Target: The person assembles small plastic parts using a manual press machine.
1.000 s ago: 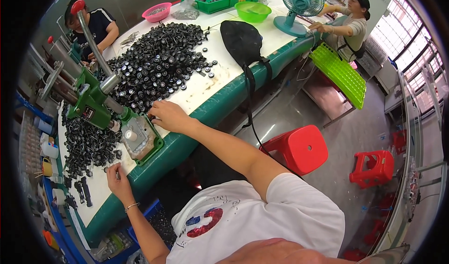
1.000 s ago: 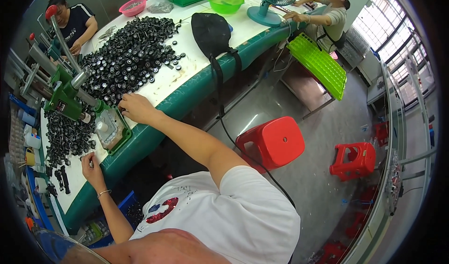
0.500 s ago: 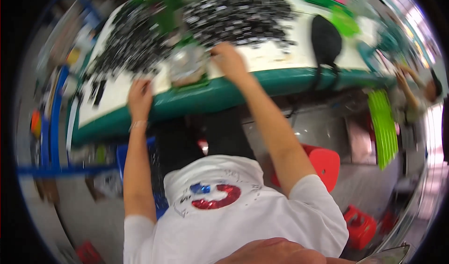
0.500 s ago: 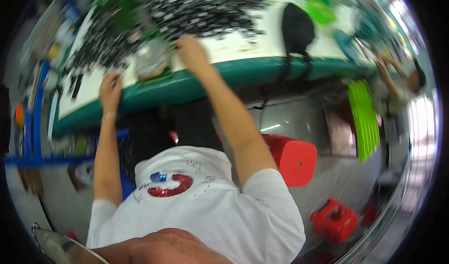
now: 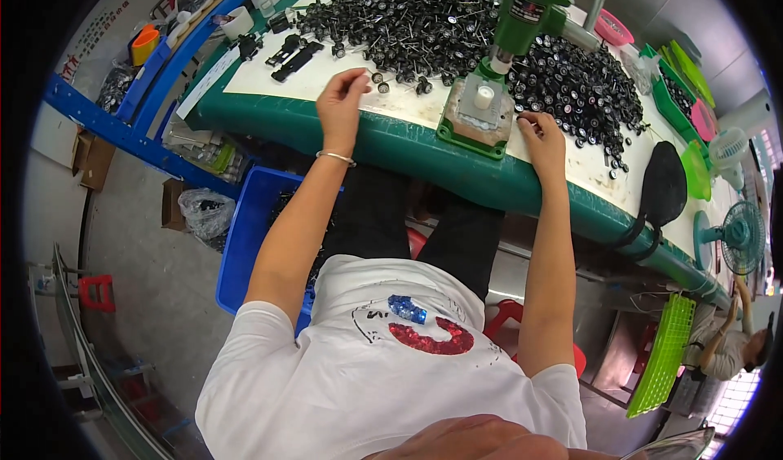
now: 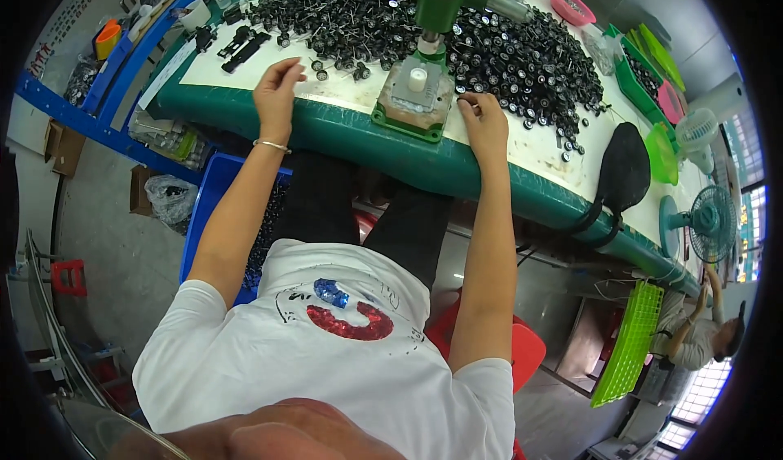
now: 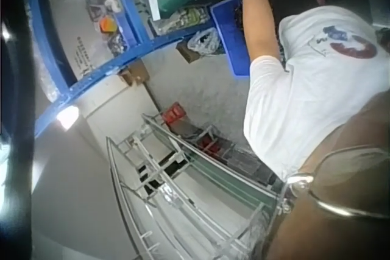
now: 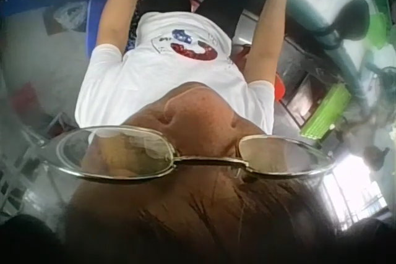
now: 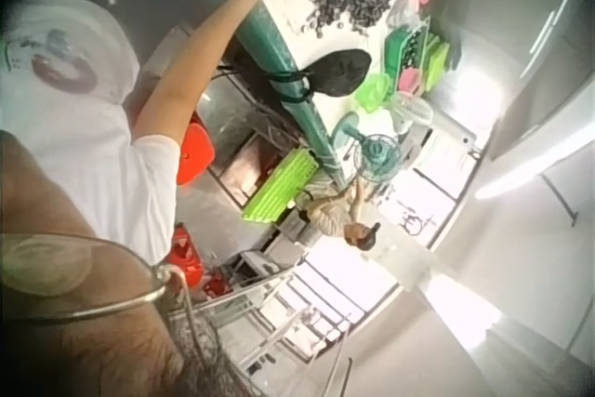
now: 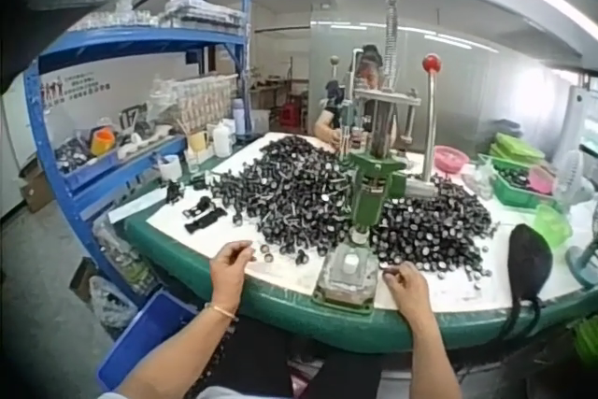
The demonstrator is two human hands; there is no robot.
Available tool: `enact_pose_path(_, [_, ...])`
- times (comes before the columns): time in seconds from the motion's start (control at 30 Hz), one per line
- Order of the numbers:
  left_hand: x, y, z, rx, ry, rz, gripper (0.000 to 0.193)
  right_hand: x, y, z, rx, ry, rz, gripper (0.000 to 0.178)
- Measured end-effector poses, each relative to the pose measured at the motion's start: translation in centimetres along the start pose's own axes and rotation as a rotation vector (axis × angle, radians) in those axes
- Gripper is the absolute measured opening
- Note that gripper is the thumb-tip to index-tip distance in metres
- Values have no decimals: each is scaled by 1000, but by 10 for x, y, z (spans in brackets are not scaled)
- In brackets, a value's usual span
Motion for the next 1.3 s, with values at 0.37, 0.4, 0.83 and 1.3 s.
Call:
enact_pose_path(0.37, [-7,-22,18,2,112,237,19,-16,-6,-8,6,-101,-82,23])
enact_pose_path(0.4, [-17,-21,20,36,137,268,19,-17,-7,-7,6,-120,-79,23])
enact_pose_path(0.83, [31,95,261,13,-545,623,28,-6,-9,-5,74,-6,-103,26])
enact_pose_path(1.3, [-40,-22,72,297,-275,104,20,5,0,-4,19,-19,-126,16])
Point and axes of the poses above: each hand's wrist, its own y-axis away from the middle knuckle, its own z-axis out of the back of the hand, x = y × z, the point moved 3 cm from there along -y, towards the middle knuckle, and after that the axes turned 7 degrees about y, right-handed, at the moved point
